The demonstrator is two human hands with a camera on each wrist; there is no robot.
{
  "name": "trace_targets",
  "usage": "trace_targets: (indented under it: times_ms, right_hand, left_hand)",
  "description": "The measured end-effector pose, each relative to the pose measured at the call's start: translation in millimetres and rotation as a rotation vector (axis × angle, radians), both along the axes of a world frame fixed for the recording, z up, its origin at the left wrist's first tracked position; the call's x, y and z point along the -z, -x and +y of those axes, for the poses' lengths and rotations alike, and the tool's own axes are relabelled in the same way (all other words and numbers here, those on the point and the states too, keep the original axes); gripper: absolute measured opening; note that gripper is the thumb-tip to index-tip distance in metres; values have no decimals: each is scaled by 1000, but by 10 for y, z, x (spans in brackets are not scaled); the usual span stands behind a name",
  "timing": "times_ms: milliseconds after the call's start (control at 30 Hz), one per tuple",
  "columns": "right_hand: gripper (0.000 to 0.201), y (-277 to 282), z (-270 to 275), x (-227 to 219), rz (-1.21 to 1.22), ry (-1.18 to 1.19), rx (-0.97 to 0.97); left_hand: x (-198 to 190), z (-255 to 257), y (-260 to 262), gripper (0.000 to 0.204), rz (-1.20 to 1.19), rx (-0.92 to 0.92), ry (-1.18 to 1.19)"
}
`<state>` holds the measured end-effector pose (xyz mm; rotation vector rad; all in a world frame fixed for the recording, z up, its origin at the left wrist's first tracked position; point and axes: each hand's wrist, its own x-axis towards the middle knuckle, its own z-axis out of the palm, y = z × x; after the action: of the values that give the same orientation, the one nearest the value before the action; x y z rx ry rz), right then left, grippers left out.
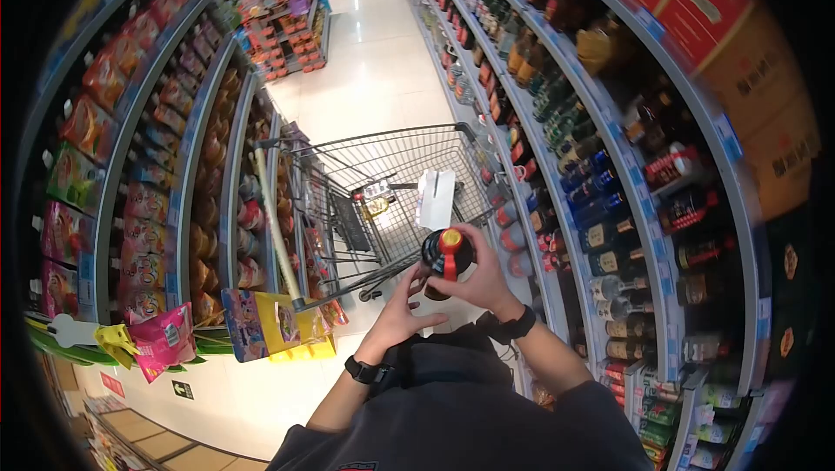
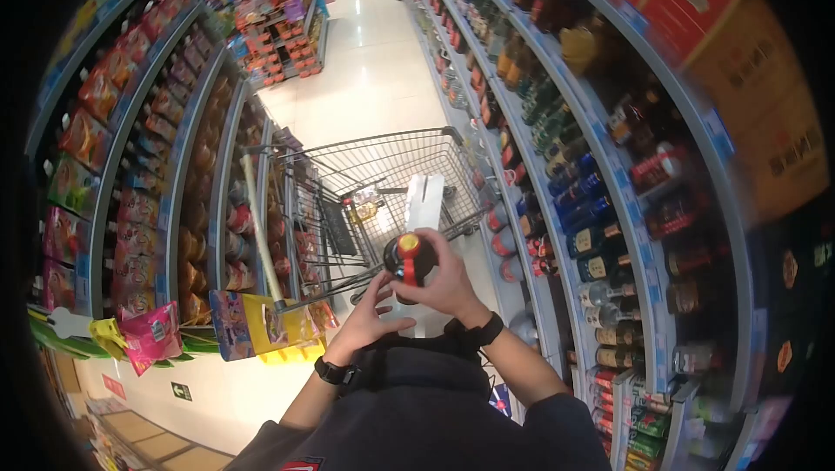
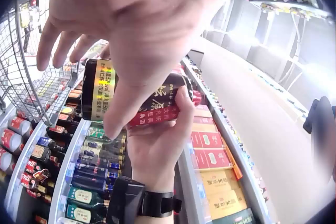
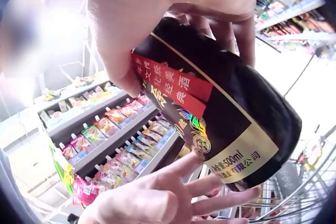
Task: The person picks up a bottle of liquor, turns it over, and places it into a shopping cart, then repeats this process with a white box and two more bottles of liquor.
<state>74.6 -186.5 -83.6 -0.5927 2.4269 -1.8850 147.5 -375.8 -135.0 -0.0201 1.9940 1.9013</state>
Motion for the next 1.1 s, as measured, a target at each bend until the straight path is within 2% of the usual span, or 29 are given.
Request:
trace_targets:
  times_ms: [100, 200, 300, 367, 433, 500, 567, 633, 667, 800, 867, 1033, 1100]
  right_hand:
    - [84, 317, -381, 90, -85, 53, 21]
    - [82, 612, -659, 214, -166, 36, -27]
    - [81, 994, -949, 291, -98, -61, -73]
    - [82, 1299, -1114, 383, -34, -258, -142]
    - [85, 1651, -1231, 706, -17, -340, -196]
    - [91, 2021, -1334, 979, -61, -482, -326]
    - [88, 2409, -1390, 1386, -119, -447, -387]
    - [81, 2783, -1418, 1775, -141, -553, -513]
    - [75, 2967, -1423, 1927, -170, -579, -604]
    - [75, 3456, -1470, 2745, -123, -573, -777]
    - [76, 3602, -1493, 3202, -145, -605, -832]
    - [76, 3846, -1624, 4037, -205, -717, -917]
    - [75, 3802, -1657, 4367, -88, -697, -901]
  left_hand:
    - [77, -349, 139, 117, -113, -68, -27]
    - [143, -578, 314, 106, -136, -86, 62]
    - [321, -752, 558, 104, -72, -195, 18]
    - [507, -863, 747, 99, -85, -266, -9]
    - [655, -935, 969, 94, -100, -347, -34]
    - [750, -997, 1225, 86, -223, -464, -194]
    - [780, -1018, 1492, 83, -296, -520, -207]
    - [944, -1049, 1753, 85, -470, -632, -277]
    - [1070, -1063, 1889, 87, -490, -647, -278]
    - [1539, -1055, 2533, 90, -637, -759, -254]
    - [1970, -1065, 2734, 91, -777, -814, -210]
    - [3002, -997, 2958, 98, -917, -912, -247]
    - [3386, -900, 2936, 100, -1097, -1000, -514]
